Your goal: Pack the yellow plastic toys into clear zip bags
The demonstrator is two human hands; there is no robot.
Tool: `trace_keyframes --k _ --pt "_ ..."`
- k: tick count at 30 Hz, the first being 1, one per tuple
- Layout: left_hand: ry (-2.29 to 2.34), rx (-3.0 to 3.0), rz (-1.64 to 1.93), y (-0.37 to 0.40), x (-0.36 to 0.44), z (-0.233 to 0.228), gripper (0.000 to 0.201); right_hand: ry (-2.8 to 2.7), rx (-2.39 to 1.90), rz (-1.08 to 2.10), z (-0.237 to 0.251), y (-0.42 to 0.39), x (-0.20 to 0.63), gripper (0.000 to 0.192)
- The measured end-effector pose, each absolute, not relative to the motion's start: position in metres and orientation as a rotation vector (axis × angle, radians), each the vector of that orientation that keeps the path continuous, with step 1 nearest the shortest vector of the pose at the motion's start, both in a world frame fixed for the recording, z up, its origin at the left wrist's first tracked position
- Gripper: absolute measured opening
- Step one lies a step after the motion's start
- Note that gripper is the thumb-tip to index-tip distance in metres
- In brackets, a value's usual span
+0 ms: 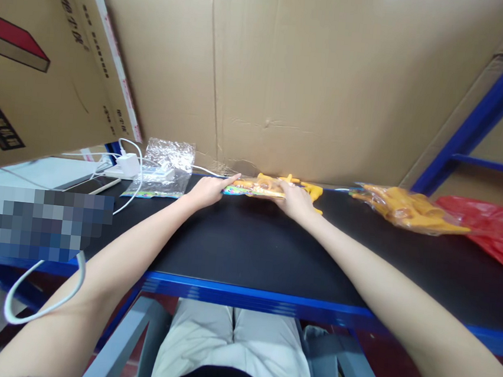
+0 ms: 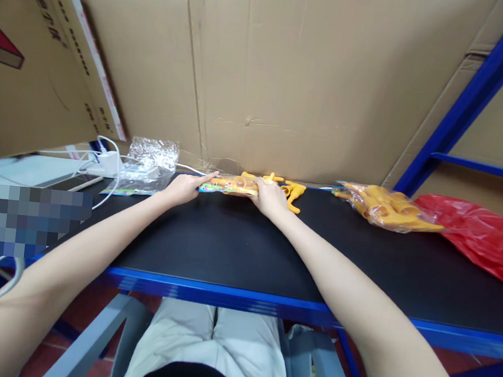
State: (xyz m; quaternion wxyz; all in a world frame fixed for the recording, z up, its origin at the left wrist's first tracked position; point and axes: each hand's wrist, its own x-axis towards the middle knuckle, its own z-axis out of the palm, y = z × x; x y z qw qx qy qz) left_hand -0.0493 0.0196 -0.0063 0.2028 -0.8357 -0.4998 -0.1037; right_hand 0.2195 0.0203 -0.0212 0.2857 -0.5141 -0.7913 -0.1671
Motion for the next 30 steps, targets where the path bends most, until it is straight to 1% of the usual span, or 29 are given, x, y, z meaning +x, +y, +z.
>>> trace_keyframes --k 6,10,13,16,19,22,25,28,30 --pt "-1.333 -2.317 -0.342 0.015 -0.047 -0.002 0.065 -2.11 -1.061 -0.128 -0.034 0.034 0.226 0.04" --pt "-1.337 -2.316 -0.387 0.016 -0.049 -0.001 0.053 -2.057 -1.106 -0.091 -0.037 0.032 0.222 0.051" --pt "-1.342 -2.277 -0.41 0.016 -0.049 0.0 0.039 -2.117 -1.163 -0.128 -0.03 0.022 0.218 0.06" --pt "-1.365 -2.214 -0.418 0.015 -0.048 0.0 0.024 -2.142 -1.097 -0.181 -0.019 0.008 0.214 0.058" --pt "-1.36 -2.199 -0.505 0.017 -0.048 -0.002 0.024 -2.104 -0.985 -0.187 -0.013 -0.001 0.21 0.049" --pt "-1.375 -2.267 -0.725 0.021 -0.048 -0.007 0.021 -2.075 -0.913 -0.18 -0.012 -0.002 0.207 0.042" --pt "-1.489 -2.449 -1.168 0.026 -0.046 -0.01 0.021 -2.019 -0.886 -0.166 -0.012 -0.001 0.205 0.04" --pt "-1.586 -2.604 -1.644 0.029 -0.041 -0.011 0.028 -1.929 -0.848 -0.093 -0.009 0.001 0.205 0.033" --pt "-1.592 -2.658 -1.81 0.03 -0.039 -0.012 0.037 -1.882 -0.811 -0.03 -0.005 0.0 0.205 0.029"
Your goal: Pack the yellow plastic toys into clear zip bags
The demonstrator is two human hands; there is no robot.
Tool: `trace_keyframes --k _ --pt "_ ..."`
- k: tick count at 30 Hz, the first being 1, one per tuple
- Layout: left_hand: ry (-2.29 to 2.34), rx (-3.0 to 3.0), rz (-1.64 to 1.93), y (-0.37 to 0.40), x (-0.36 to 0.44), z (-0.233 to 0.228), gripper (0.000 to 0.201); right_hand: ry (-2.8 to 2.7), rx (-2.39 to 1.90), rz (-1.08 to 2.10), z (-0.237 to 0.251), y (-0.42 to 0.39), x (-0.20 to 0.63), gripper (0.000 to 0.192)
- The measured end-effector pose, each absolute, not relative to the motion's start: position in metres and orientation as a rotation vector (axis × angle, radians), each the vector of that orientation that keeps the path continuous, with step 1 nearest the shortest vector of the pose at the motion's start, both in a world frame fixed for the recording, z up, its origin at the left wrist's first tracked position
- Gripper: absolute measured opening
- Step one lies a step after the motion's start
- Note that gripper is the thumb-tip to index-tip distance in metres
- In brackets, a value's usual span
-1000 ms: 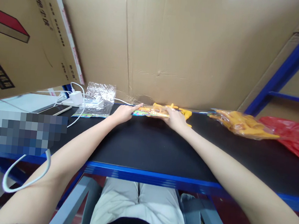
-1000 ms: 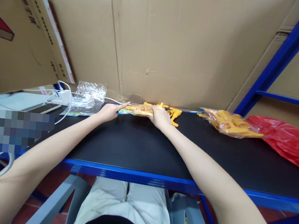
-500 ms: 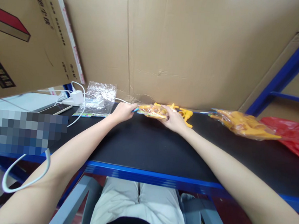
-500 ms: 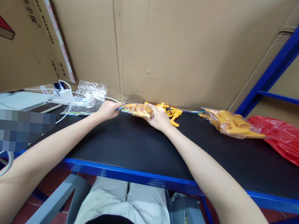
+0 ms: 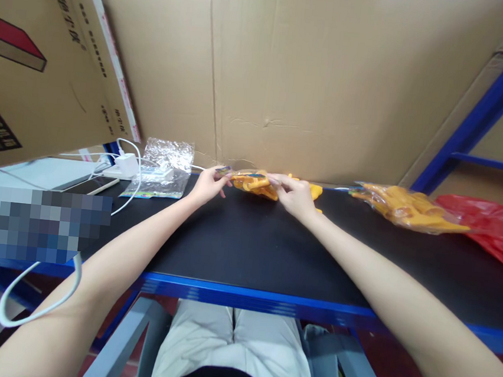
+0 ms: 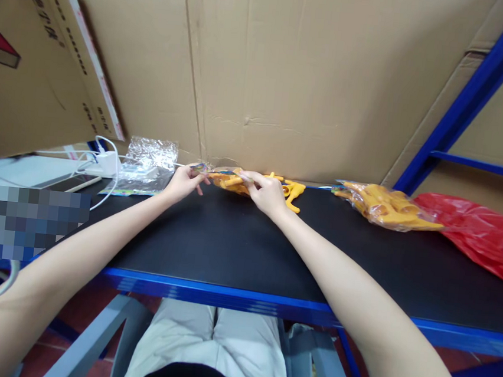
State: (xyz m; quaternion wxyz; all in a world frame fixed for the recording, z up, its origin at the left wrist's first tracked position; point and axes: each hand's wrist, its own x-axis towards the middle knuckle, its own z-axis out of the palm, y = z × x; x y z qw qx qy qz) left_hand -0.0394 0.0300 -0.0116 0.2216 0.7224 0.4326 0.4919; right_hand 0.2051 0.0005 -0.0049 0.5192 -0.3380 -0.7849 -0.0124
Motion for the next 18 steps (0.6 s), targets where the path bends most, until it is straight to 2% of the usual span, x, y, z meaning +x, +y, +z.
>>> trace_keyframes --k 3,6,13,18 --pt "1.146 1.955 1.177 0.03 -0.039 -0.014 0.047 -1.814 -0.805 0.077 0.001 -0.001 0.204 0.027" --pt "1.137 1.861 1.025 0.029 -0.039 -0.016 0.044 -1.738 -0.876 0.278 0.006 -0.003 0.2 0.029" --pt "1.046 1.633 1.306 0.024 -0.035 -0.006 0.049 -1.45 -0.869 0.963 0.025 -0.013 0.19 0.027" --pt "0.952 1.73 1.611 0.022 -0.028 0.0 0.04 -1.387 -0.645 1.037 0.024 -0.012 0.187 0.026"
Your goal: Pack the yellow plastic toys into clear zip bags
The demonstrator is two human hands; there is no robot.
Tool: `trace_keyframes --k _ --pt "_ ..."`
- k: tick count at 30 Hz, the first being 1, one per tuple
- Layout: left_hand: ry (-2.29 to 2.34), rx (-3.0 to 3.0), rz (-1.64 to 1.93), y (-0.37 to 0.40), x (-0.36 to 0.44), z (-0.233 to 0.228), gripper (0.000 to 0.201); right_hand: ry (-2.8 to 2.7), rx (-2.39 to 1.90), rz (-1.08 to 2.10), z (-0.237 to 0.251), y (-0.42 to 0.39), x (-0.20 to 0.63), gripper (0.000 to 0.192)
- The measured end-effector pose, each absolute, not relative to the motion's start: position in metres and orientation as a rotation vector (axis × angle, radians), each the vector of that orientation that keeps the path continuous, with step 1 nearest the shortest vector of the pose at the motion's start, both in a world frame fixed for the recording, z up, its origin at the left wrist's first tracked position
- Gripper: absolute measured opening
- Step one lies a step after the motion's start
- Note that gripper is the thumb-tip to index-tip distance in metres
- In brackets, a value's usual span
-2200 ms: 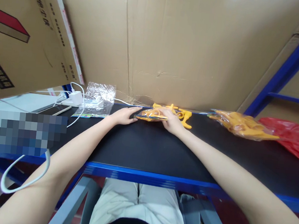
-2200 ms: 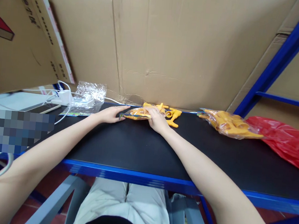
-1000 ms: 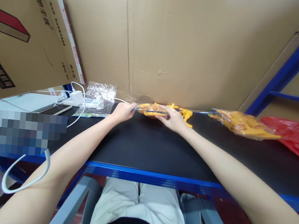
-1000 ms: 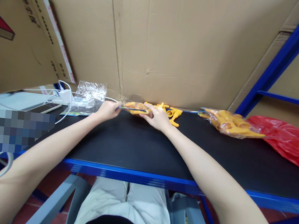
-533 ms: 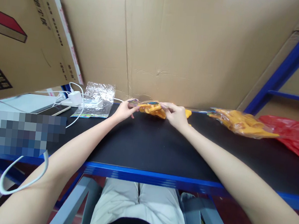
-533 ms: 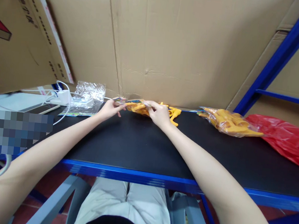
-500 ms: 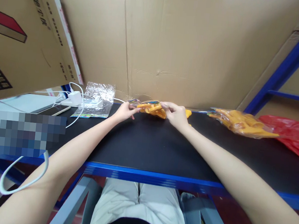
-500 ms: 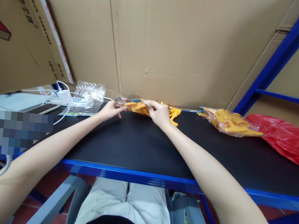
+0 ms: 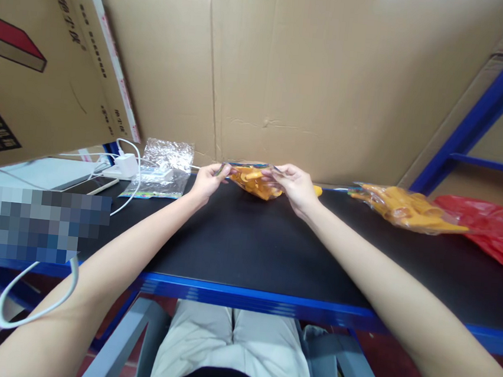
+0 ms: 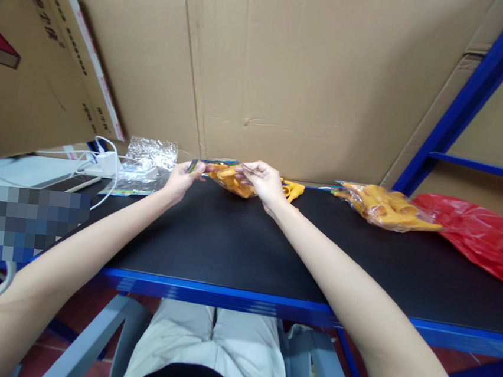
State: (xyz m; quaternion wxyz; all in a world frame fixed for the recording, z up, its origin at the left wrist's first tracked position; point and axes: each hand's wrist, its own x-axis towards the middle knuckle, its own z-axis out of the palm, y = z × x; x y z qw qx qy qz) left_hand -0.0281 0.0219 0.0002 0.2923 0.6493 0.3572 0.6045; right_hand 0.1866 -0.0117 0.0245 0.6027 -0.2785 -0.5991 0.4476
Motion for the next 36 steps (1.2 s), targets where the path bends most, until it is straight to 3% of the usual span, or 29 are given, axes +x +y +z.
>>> trace_keyframes --k 6,12,15,26,31,36 --pt "0.976 1.81 1.724 0.024 -0.028 0.001 0.039 -1.406 -0.646 0.976 0.016 0.0 0.194 0.021" --pt "1.089 1.76 1.202 0.028 -0.037 -0.013 0.063 -1.305 -0.989 1.077 0.014 0.005 0.201 0.009" --pt "1.124 1.78 0.961 0.029 -0.037 -0.019 0.053 -1.3 -1.016 1.053 0.013 0.006 0.199 0.007" --pt "0.953 1.686 1.522 0.023 -0.023 -0.001 0.041 -1.453 -0.67 0.664 0.019 -0.004 0.191 0.01" --pt "0.904 1.701 1.397 0.022 -0.026 -0.002 0.041 -1.489 -0.699 0.501 0.02 -0.004 0.194 0.013" --pt "1.029 1.625 1.132 0.027 -0.034 -0.01 0.048 -1.445 -0.802 0.785 0.019 -0.001 0.196 0.029"
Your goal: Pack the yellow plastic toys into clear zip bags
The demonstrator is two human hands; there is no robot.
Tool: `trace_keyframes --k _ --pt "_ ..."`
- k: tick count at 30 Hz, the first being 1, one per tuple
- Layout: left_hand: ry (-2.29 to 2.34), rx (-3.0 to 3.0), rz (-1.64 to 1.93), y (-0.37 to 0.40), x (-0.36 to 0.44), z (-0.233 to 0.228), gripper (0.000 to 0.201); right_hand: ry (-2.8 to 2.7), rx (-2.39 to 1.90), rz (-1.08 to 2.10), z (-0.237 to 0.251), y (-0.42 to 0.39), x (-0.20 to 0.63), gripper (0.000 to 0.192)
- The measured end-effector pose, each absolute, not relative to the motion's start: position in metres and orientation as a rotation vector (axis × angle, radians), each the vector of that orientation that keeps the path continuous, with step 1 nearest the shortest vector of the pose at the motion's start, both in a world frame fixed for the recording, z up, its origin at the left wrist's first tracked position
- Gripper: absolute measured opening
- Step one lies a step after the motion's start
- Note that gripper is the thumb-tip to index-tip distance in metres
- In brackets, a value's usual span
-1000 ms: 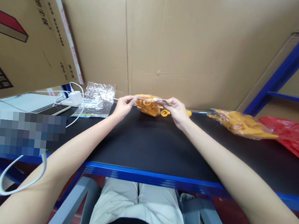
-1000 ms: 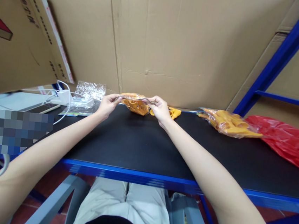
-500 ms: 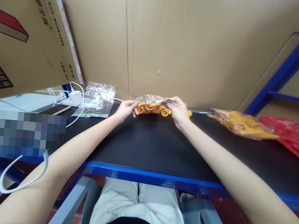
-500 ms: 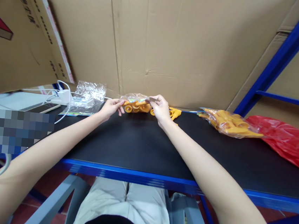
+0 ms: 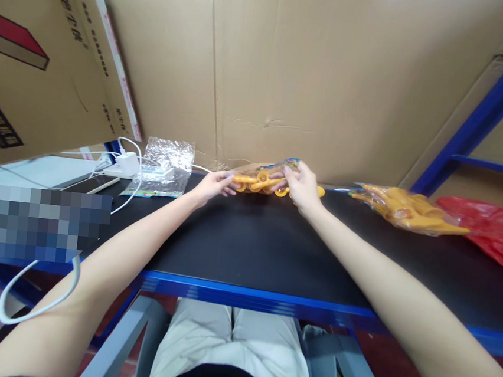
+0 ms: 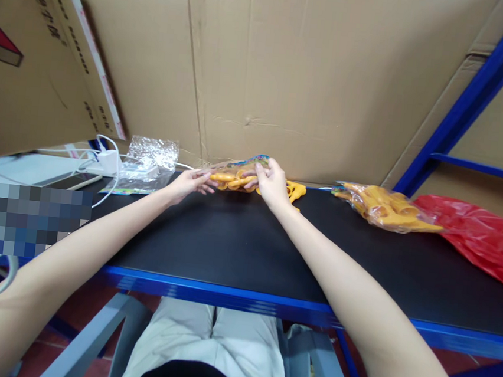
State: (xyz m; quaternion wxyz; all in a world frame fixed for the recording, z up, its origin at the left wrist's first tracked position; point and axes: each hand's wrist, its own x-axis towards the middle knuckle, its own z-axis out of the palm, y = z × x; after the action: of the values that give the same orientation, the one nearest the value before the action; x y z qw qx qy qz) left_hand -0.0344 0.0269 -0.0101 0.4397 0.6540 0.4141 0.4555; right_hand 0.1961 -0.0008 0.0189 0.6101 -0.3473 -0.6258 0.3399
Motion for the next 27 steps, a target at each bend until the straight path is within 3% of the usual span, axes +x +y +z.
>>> trace_keyframes --k 4,8,13,22,27 --pt "1.115 1.674 1.045 0.027 -0.035 -0.019 0.052 -1.46 -0.854 0.907 0.014 0.001 0.197 0.034" --pt "1.105 1.636 1.176 0.026 -0.03 -0.019 0.047 -1.461 -0.855 0.945 0.009 0.006 0.196 0.03" --pt "1.027 1.693 1.326 0.024 -0.024 -0.012 0.043 -1.379 -0.673 0.751 0.011 0.007 0.193 0.035" --pt "0.947 1.761 1.431 0.02 -0.023 -0.004 0.052 -1.572 -0.632 0.431 0.025 -0.01 0.197 0.03" --pt "0.953 1.903 1.573 0.017 -0.028 0.007 0.036 -1.558 -0.613 0.367 0.035 -0.017 0.199 0.032"
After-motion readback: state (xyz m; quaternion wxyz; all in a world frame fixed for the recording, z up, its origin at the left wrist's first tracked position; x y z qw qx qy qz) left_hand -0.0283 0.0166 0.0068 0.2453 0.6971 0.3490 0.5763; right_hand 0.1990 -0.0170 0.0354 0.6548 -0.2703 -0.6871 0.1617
